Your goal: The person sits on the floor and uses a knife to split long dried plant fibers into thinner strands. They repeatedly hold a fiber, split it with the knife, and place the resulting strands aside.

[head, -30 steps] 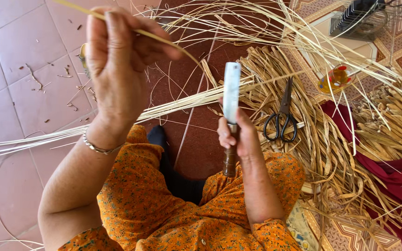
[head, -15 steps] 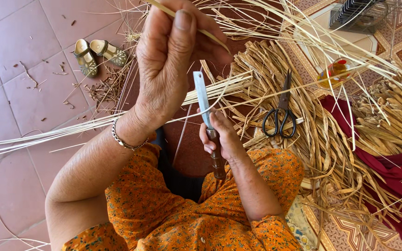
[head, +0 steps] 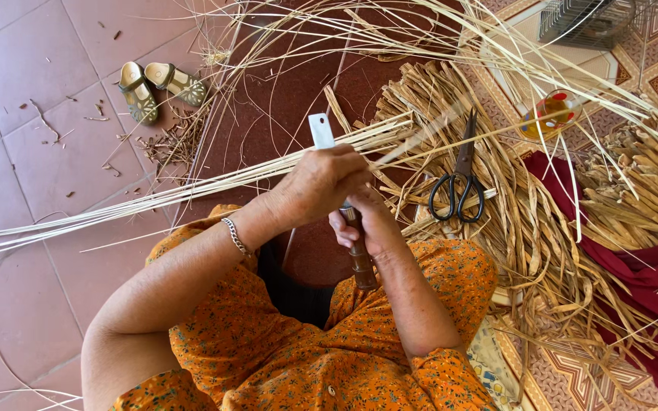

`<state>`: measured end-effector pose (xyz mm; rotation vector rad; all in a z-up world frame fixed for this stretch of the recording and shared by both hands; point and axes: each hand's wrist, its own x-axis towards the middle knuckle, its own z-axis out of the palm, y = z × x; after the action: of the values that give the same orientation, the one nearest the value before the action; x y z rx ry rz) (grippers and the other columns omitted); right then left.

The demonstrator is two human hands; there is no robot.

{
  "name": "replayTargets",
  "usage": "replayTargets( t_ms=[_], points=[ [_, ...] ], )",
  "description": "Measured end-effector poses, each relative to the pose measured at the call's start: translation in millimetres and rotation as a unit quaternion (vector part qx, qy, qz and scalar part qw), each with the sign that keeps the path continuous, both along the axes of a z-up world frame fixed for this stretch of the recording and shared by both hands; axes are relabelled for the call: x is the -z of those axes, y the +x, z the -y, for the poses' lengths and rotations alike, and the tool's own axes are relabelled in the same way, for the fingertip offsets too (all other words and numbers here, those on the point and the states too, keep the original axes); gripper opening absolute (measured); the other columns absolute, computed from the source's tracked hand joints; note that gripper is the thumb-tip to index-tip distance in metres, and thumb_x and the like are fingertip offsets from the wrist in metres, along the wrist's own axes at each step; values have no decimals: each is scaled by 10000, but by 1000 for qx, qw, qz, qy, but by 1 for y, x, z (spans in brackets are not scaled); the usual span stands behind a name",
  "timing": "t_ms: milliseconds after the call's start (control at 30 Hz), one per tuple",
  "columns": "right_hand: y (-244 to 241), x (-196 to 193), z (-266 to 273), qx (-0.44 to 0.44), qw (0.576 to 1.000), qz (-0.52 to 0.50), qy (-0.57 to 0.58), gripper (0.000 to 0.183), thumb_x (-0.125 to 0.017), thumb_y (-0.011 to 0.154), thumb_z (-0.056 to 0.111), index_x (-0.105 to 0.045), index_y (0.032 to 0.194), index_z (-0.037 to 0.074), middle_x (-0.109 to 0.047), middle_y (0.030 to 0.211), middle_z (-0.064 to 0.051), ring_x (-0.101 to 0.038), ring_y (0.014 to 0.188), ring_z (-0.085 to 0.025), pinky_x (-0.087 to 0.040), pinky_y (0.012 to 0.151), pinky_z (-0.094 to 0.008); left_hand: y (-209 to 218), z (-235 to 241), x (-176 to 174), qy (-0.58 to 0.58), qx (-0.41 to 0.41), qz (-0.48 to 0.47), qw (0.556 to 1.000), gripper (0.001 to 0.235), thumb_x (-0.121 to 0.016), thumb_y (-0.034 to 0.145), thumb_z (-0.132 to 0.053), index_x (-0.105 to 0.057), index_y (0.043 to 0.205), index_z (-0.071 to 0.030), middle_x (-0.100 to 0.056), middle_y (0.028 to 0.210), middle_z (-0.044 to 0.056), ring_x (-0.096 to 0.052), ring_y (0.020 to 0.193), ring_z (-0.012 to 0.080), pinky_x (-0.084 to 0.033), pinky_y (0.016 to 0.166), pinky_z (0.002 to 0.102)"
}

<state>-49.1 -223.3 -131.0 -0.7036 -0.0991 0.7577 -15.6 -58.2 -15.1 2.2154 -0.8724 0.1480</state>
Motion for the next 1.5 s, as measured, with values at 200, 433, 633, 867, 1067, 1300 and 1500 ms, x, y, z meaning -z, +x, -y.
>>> replayTargets(
  t_ms=[200,433,633,867,1067,1300,1500],
  points=[
    [22,-4,16,-40,994,-13,101,575,-598,1013,560,-575,1256,39,-547,627,7,-394,401,-48,-367,347,-223,-6,-32,-7,-146,-72,-193,968,166,-544,1072,-103,-659,992,-16,-754,863,72,-736,731,137,-607,681,262],
    [29,2,22,-7,993,-15,115,609,-506,1082,497,-516,1378,-35,-513,631,4,-392,427,-63,-383,369,-231,-40,-66,-34,-310,-66,-149,936,221,-460,1161,-133,-638,1092,-22,-752,1036,125,-762,912,170,-632,814,311],
    [37,19,38,52,988,-72,123,598,-540,1082,449,-513,1366,-76,-508,646,1,-408,451,-63,-399,374,-220,-58,-108,-56,-396,-165,-86,899,238,-469,1212,-199,-614,1110,-40,-731,995,145,-727,814,185,-634,727,316],
    [50,34,67,98,987,-69,110,500,-570,1098,365,-518,1318,-81,-516,669,-3,-426,471,-68,-404,369,-220,-74,-186,-49,-543,-209,-46,812,324,-476,1286,-221,-606,1062,-26,-708,965,194,-695,793,243,-589,733,348],
    [56,32,97,190,973,-77,107,509,-577,1101,389,-528,1316,-70,-518,655,-11,-430,465,-80,-408,375,-228,-87,-308,-28,-622,-270,6,735,311,-490,1263,-214,-559,1027,-25,-655,926,188,-592,717,239,-500,671,346],
    [45,-3,100,242,962,-6,124,521,-598,1103,423,-534,1335,-39,-522,667,-8,-429,472,-76,-394,391,-239,-98,-330,-28,-652,-311,-9,691,329,-443,1317,-228,-539,1104,4,-605,974,191,-554,761,263,-495,743,392],
    [19,-40,46,142,983,103,53,705,-657,993,555,-484,1459,54,-529,623,32,-423,420,-46,-374,354,-232,-87,-197,-64,-570,-204,-43,795,339,-414,1255,-290,-552,1105,-19,-673,1027,207,-720,879,310,-583,787,402]
  ],
)
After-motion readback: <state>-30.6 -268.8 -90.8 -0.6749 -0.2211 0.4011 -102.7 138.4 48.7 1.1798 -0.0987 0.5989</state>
